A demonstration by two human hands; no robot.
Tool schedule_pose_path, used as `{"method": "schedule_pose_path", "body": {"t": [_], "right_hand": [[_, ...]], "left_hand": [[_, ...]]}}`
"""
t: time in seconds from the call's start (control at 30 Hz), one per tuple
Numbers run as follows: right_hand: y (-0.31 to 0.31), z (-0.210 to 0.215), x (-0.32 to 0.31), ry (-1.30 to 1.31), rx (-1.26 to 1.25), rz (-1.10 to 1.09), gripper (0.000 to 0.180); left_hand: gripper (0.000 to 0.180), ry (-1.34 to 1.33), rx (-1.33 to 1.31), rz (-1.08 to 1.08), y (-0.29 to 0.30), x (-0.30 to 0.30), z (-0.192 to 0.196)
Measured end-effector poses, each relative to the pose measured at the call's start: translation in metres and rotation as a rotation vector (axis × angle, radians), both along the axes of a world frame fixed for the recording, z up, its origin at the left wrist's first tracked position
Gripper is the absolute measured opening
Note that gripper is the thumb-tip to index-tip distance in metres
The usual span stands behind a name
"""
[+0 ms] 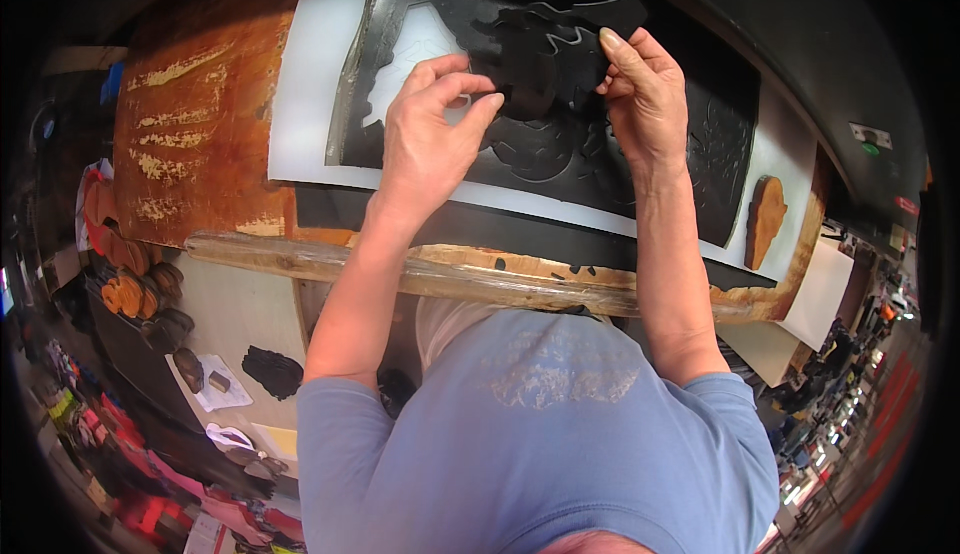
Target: The person repeatedly feeds a black rubber sheet through a roller embossing machine using a wooden block to press a tree pattern into the material. They peel off the embossed shapes, discard the excess rubber, and continue the cycle with new sheets.
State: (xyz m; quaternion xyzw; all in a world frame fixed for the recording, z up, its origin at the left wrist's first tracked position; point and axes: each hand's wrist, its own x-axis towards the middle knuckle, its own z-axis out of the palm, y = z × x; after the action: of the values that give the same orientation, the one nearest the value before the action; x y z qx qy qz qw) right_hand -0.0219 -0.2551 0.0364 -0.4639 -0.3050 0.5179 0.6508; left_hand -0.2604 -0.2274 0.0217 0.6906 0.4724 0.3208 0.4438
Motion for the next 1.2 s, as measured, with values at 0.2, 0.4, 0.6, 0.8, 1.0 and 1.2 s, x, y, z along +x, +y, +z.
{"method": "schedule_pose_path", "body": {"t": [0.2,0.4,0.6,0.8,1.0,1.2], "right_hand": [[0.004,-0.005,-0.008,0.088,0.019,0.041,0.013],[0.000,0.008,-0.005,0.213,0.076,0.093,0.009],[-0.027,0.050,0.023,0.036,0.039,0.044,0.015],[-0.040,0.067,0.013,-0.470,-0.050,-0.155,0.016],[-0.033,0.034,-0.014,-0.458,-0.123,-0.002,0.015],[-0.014,0.006,-0.002,-0.415,-0.199,0.012,0.016]], "left_hand": [[0.010,0.007,0.347,-0.010,-0.004,-0.004,0.004],[0.015,-0.225,-0.099,-0.032,-0.030,-0.014,0.022],[0.038,-0.493,-0.408,0.178,-0.029,-0.014,0.025],[0.049,-0.413,-0.531,0.154,-0.030,-0.010,0.027],[0.061,-0.303,-0.407,0.149,-0.036,-0.002,0.026],[0.065,-0.318,-0.471,0.168,-0.024,-0.007,0.029]]}}
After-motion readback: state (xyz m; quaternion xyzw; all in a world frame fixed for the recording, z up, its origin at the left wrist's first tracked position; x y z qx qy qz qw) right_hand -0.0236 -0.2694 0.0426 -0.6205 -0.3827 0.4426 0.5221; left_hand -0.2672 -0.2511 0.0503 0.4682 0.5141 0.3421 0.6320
